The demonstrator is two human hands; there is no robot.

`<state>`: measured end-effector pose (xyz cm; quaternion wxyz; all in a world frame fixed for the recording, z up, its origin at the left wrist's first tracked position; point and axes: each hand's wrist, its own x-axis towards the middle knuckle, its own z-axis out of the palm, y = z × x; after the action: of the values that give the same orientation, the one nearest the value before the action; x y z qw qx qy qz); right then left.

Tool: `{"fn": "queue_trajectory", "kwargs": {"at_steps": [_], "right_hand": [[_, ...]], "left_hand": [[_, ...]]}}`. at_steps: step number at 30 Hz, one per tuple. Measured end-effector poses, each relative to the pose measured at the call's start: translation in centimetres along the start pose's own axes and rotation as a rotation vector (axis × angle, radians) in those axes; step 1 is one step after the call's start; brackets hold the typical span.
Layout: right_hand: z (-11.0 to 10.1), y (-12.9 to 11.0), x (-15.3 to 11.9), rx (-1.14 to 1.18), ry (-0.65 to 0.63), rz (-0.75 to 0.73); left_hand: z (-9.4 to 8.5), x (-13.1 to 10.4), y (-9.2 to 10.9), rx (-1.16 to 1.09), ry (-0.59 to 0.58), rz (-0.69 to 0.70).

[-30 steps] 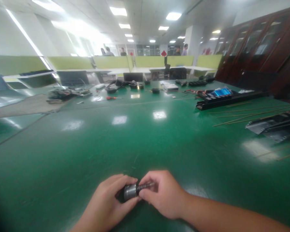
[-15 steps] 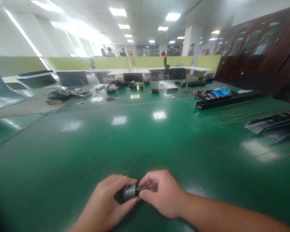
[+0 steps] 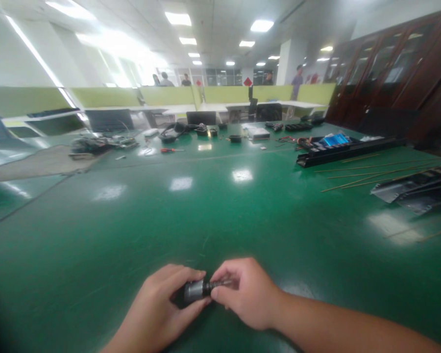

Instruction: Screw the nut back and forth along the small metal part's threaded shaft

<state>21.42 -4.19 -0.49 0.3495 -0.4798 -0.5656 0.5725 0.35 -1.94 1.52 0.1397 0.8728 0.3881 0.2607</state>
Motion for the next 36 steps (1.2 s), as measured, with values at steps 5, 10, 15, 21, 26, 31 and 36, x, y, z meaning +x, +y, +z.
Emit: {"fn": "queue_trajectory", "kwargs": {"at_steps": [5,10,15,21,26,31,36], "right_hand": [[-0.09,0.11,0.05,-0.001,-0.002,-0.002],[-0.08,0.07,0.01,0.009,0.005,-0.002],[-0.07,0.07,0.06,0.014,-0.011,0.008],[-0.09,0.06,0.00,0.000,-0.006,0.003],[-0.02,0.04,-0.12,0.020,-0.001,-0.033],[0.08,-0.23,-0.13,0.016,0.016,-0.021],[0.08,-0.35,-0.16,0.016,0.011,-0.018]], "left_hand": [[-0.06,0.15,0.04,-0.003,0.016,0.014],[-0.15,0.19,-0.03,-0.008,0.023,0.017],[-0.29,0.26,-0.01,-0.006,0.028,0.027],[-0.18,0.16,0.03,-0.019,0.032,0.019],[-0.13,0.20,0.13,-0.030,0.042,0.015],[-0.21,0.18,0.14,-0.026,0.036,0.019],[-0.20,0.13,-0.08,-0.026,0.036,0.027]]}}
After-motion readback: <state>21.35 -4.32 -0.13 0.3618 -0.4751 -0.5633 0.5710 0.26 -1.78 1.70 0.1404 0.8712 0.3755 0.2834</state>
